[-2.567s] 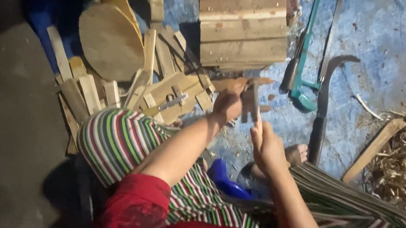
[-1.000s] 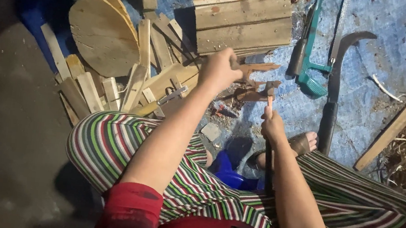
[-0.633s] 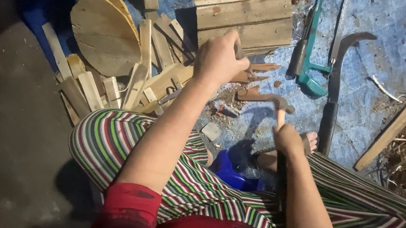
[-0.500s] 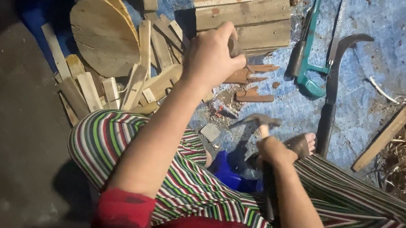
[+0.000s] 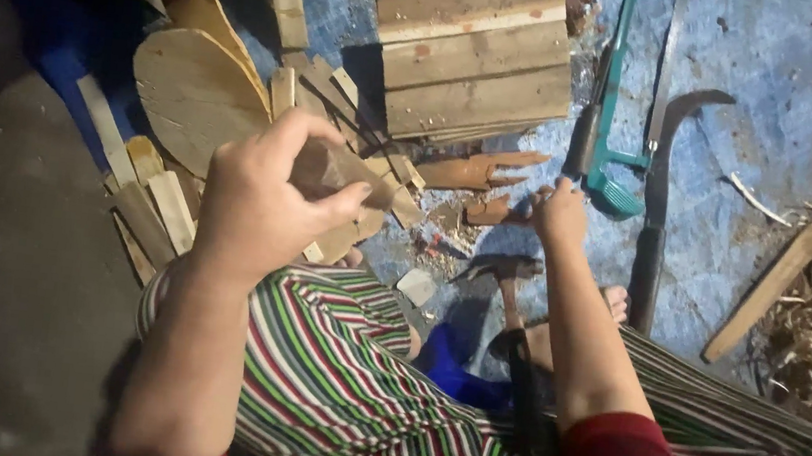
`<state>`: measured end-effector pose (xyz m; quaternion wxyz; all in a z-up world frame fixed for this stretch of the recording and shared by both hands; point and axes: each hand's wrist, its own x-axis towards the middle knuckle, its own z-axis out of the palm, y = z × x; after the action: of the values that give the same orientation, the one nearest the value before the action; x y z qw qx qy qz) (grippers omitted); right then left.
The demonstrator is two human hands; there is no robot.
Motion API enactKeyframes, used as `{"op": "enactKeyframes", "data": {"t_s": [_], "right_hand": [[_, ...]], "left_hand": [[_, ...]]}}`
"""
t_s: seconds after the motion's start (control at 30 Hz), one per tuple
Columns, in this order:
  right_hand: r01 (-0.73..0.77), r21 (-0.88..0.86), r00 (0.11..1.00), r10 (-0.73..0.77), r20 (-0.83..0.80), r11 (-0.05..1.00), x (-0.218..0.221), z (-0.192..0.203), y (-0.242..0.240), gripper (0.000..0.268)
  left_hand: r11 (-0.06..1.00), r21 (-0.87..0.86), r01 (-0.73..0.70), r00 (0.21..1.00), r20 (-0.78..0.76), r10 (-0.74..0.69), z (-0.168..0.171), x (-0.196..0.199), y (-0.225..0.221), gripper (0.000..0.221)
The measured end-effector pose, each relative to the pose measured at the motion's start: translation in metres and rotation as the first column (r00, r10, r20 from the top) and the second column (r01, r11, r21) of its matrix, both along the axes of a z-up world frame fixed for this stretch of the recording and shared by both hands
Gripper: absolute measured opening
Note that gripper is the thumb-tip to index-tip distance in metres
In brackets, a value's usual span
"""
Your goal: Shaping a wooden component by striking a chisel with a hammer to carve away material.
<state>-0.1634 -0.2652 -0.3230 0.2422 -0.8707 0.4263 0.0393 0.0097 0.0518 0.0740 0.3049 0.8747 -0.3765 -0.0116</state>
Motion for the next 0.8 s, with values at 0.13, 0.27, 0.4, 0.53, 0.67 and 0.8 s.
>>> {"op": "enactKeyframes", "data": {"t_s": [0.13, 0.27, 0.4, 0.53, 0.67, 0.8], "right_hand": [[-0.006, -0.027, 0.996, 0.008, 0.089, 1.000, 0.003, -0.039, -0.003, 0.036], [-0.107, -0.045, 0.993, 0.104, -0.061, 0.993, 0.005, -0.050, -0.010, 0.019], [-0.229, -0.063, 0.970, 0.233, 0.064, 0.971, 0.018, -0.031, 0.010, 0.042], [-0.341, -0.099, 0.939, 0.333, -0.091, 0.935, 0.036, -0.026, 0.025, 0.021], [-0.346, -0.082, 0.931, 0.330, -0.157, 0.935, 0.038, -0.019, 0.015, 0.018], [-0.467, 0.002, 0.809, 0.428, -0.402, 0.884, 0.008, 0.028, -0.064, 0.018]], "left_hand": [[0.999, 0.014, -0.051, 0.999, 0.012, 0.051, -0.010, 0.010, 0.006, 0.045], [0.995, 0.075, -0.064, 0.997, -0.048, 0.068, -0.018, 0.012, 0.006, 0.044], [0.997, 0.071, -0.026, 0.997, -0.071, 0.031, -0.014, 0.016, -0.003, 0.043], [1.000, 0.002, 0.008, 0.975, -0.222, -0.007, -0.010, 0.016, -0.014, 0.040], [0.993, 0.119, 0.017, 0.995, -0.102, -0.005, -0.023, 0.016, -0.015, 0.045], [0.989, 0.144, 0.020, 0.994, -0.110, -0.004, -0.022, 0.010, -0.018, 0.045]]}}
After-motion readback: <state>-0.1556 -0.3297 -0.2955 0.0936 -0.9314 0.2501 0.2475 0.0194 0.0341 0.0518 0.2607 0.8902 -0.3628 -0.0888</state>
